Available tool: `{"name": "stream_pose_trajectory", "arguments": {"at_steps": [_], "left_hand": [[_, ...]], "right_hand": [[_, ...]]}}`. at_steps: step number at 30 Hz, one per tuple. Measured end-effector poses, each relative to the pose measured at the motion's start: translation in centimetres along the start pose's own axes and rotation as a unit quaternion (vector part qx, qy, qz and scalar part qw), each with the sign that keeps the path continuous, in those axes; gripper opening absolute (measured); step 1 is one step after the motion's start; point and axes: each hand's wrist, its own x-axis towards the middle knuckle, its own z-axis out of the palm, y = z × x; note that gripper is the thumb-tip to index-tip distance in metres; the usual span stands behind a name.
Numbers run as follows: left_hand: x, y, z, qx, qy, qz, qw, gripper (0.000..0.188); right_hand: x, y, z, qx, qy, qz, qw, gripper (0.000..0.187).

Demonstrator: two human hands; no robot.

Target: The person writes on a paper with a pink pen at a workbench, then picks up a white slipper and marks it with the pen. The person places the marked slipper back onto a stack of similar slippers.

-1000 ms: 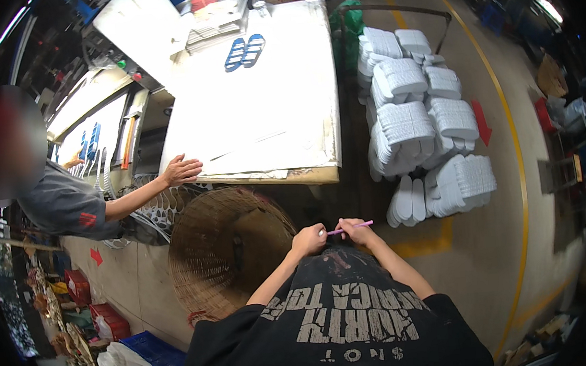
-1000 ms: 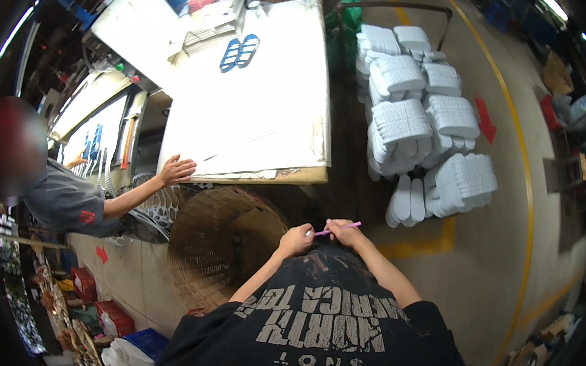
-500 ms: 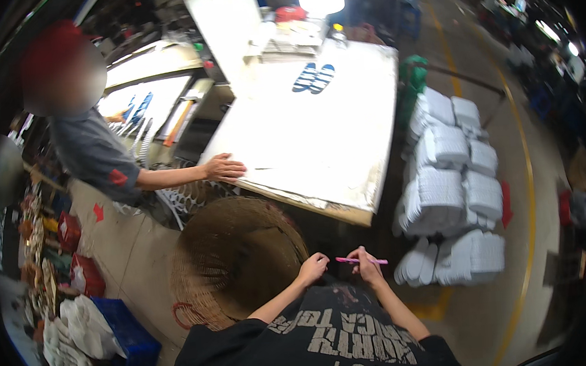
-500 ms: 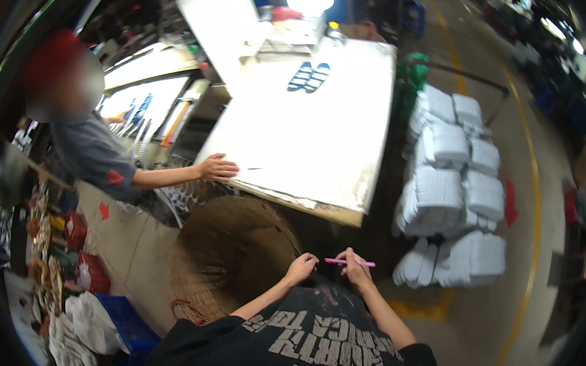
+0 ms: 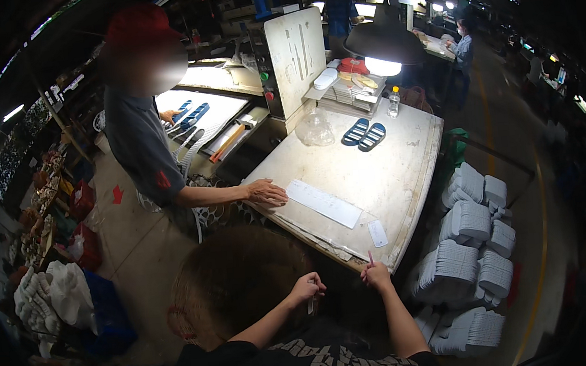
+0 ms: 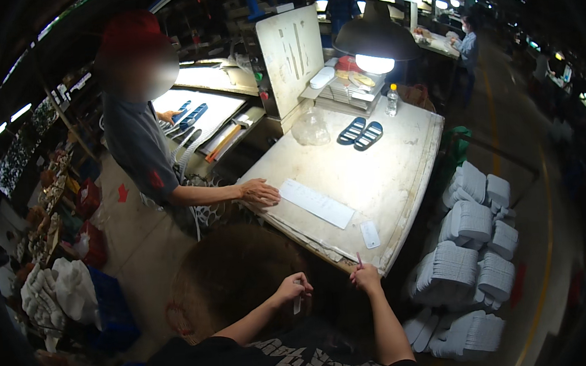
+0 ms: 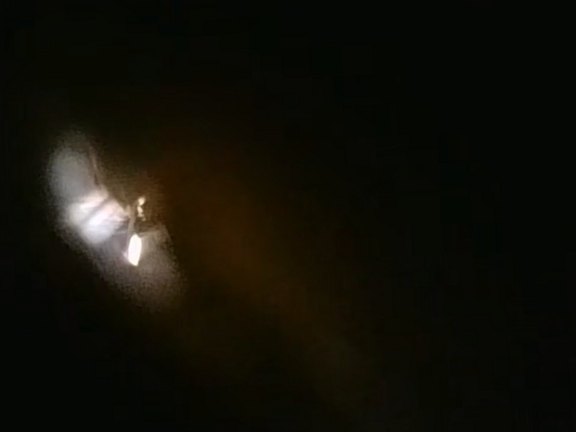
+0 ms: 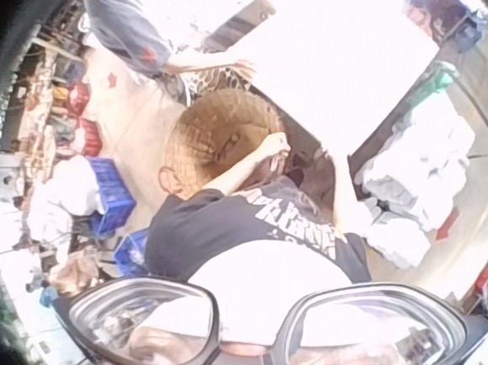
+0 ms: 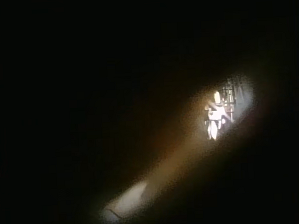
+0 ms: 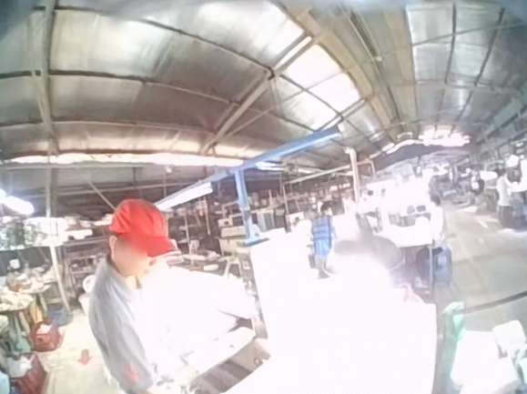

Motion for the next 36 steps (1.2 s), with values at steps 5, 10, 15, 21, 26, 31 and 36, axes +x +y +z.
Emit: {"name": "stream_pose_trajectory", "arguments": {"at_steps": [5,10,15,21,26,31,36], "left_hand": [[-2.5,13.6,4.7,-0.012,-0.028,0.182,0.983,0.016],[-8.6,27.5,10.7,0.156,-0.038,0.493,0.855,0.019],[-15.6,36.8,15.8,0.139,-0.09,0.712,0.682,0.009],[-16.7,40.5,19.8,0.076,-0.089,0.851,0.512,0.01],[-16.4,40.8,21.0,0.072,-0.093,0.887,0.446,0.014],[-15.5,40.7,21.3,0.072,-0.102,0.904,0.409,0.02],[-13.7,42.1,20.1,0.091,-0.12,0.909,0.389,0.026]], "right_hand": [[1.5,-0.8,-0.6,-0.002,0.047,0.085,0.995,0.025],[0.2,-2.6,-0.2,-0.035,0.097,0.093,0.99,0.022],[-0.9,-3.8,-0.6,-0.051,0.088,0.099,0.99,0.022],[-0.8,-3.3,-0.8,-0.07,0.08,0.089,0.99,0.021],[-1.1,-3.1,-0.7,-0.066,0.084,0.063,0.992,0.018],[-1.2,-3.3,-1.0,-0.055,0.076,0.069,0.993,0.018],[-1.6,-3.5,-0.8,-0.056,0.096,0.06,0.992,0.02]]}}
